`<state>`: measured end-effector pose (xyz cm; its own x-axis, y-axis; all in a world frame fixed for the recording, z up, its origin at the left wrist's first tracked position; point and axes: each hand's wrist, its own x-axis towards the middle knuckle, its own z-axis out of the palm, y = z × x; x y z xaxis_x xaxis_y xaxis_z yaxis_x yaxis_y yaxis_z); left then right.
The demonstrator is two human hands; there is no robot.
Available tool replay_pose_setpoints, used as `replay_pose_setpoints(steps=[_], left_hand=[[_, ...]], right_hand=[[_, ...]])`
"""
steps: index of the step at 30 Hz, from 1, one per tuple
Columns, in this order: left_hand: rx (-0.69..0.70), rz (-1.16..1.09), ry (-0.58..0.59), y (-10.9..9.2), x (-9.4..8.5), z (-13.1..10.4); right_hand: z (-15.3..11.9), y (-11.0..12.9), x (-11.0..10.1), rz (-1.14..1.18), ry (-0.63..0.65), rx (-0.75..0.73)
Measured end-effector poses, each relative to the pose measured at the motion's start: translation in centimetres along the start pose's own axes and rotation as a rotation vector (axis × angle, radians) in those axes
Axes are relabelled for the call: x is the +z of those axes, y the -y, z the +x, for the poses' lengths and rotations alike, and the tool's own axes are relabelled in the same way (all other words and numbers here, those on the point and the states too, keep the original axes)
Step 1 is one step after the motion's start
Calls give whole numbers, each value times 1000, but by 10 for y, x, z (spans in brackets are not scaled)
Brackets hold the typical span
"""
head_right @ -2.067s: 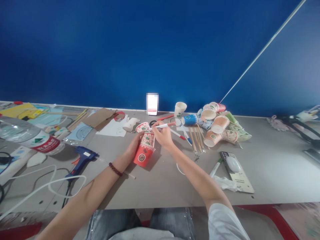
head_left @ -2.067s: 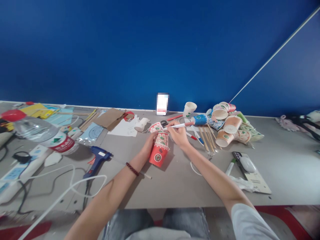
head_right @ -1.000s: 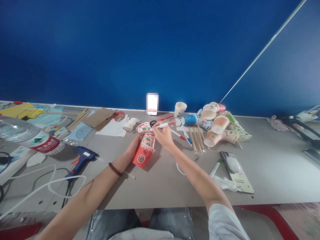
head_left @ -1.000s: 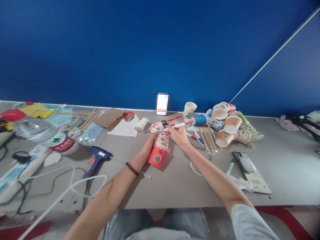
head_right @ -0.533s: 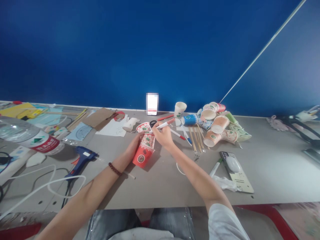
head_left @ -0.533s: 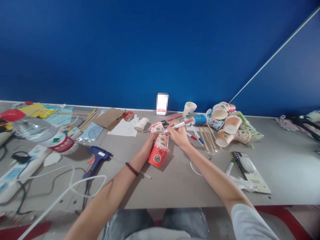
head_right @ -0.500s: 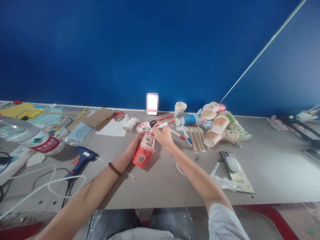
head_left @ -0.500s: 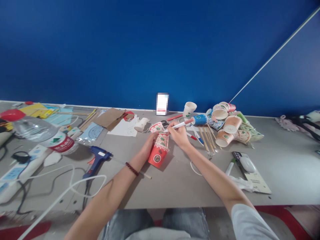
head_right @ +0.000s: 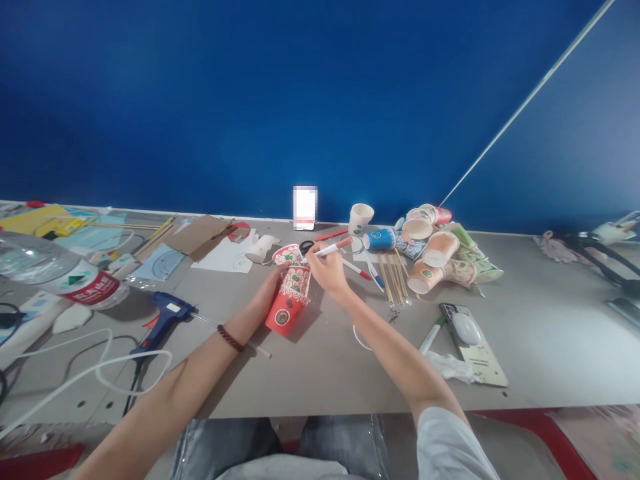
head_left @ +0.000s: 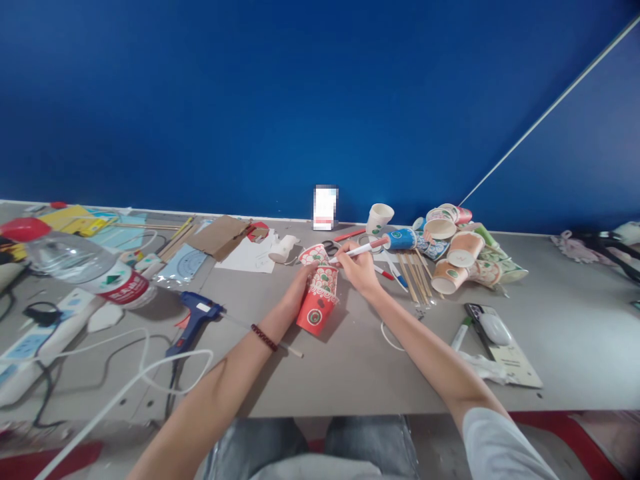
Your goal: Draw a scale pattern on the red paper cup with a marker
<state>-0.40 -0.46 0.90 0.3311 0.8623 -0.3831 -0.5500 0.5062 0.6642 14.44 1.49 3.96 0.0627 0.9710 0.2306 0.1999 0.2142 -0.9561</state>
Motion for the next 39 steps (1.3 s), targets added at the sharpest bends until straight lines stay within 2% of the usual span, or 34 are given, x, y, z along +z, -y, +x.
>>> replay_pose_setpoints(steps=[7, 20, 31, 36, 39], left_hand=[[2, -1, -2, 0, -1, 0], [7, -14, 14, 0, 1, -1], [-22, -53, 11, 0, -1, 5], [-24, -75, 75, 0, -4, 7], [-27, -51, 71, -1, -3, 6]], right_hand=[[-2, 6, -1, -74, 46, -42], [5, -8, 2, 151, -1, 76], [6, -7, 0, 175, -25, 62], [4, -5, 1, 208, -7, 53], [4, -3, 0, 211, -12, 47]])
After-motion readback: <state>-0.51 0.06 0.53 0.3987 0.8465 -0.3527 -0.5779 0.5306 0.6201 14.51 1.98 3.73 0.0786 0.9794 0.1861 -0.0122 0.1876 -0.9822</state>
